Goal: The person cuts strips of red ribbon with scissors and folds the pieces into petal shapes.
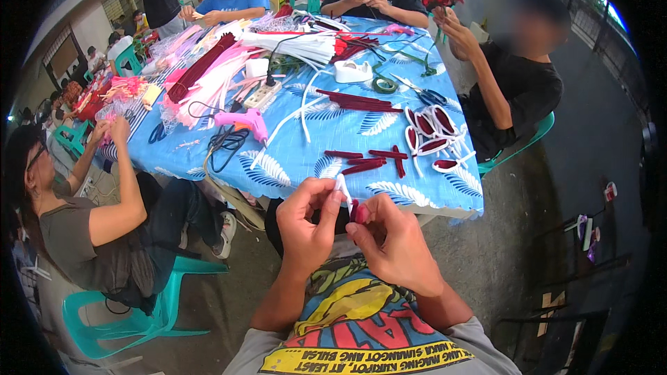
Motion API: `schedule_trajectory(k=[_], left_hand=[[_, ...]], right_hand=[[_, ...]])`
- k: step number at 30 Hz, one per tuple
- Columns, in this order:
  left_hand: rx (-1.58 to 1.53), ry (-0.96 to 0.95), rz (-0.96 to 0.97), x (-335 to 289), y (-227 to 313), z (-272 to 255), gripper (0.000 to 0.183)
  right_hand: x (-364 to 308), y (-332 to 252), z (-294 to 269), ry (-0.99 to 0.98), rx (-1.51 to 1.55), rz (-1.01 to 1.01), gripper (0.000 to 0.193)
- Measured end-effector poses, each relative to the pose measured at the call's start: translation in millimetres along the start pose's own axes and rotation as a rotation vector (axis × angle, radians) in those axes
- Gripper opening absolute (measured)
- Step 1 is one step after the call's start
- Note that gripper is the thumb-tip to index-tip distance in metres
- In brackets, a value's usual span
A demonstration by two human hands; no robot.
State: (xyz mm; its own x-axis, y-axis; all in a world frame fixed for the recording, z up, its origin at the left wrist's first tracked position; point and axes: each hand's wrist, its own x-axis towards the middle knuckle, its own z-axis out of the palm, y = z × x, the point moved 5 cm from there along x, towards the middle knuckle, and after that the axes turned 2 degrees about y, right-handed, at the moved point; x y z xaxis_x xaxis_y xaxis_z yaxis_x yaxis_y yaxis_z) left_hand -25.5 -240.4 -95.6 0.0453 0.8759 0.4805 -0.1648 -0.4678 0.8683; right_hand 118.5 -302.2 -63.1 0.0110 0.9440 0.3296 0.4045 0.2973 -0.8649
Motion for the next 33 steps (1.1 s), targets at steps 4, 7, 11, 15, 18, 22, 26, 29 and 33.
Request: schedule_trajectory(k=[4,7,11,15,18,22,26,29,33], left_hand=[[0.031,0.022,0.012,-1,5,0,0.007],[0.084,-0.029,0.038,-2,3,0,0.008],[0.086,-0.052,0.024,-2,-1,2,0.009],[0.084,-0.036,-0.030,-1,4,4,0.007],[0.108,-0.042,-0.043,-3,1,4,0.010],[0.194,-0.103,-0.008,-2,5,4,0.026],[0.254,-0.201,0.065,0,18,11,0.052],[0.334,-0.263,0.109,0,21,14,0.060],[0.379,-0.268,0.009,1,26,15,0.041]], right_hand=[[2,1,2,0.007,-0.006,-0.098,0.019],[6,2,1,-0.037,-0.050,-0.135,0.018],[7,3,-1,-0.058,-0.037,-0.206,0.016],[10,0,-2,-0.098,-0.070,-0.245,0.014],[11,1,-2,-0.063,-0.016,-0.249,0.014],[12,8,-4,0.054,-0.116,-0.229,0.014],[14,8,-8,0.174,-0.077,-0.211,0.014],[14,16,-10,0.215,0.014,-0.101,0.012],[12,22,-15,0.201,0.310,0.118,0.011]])
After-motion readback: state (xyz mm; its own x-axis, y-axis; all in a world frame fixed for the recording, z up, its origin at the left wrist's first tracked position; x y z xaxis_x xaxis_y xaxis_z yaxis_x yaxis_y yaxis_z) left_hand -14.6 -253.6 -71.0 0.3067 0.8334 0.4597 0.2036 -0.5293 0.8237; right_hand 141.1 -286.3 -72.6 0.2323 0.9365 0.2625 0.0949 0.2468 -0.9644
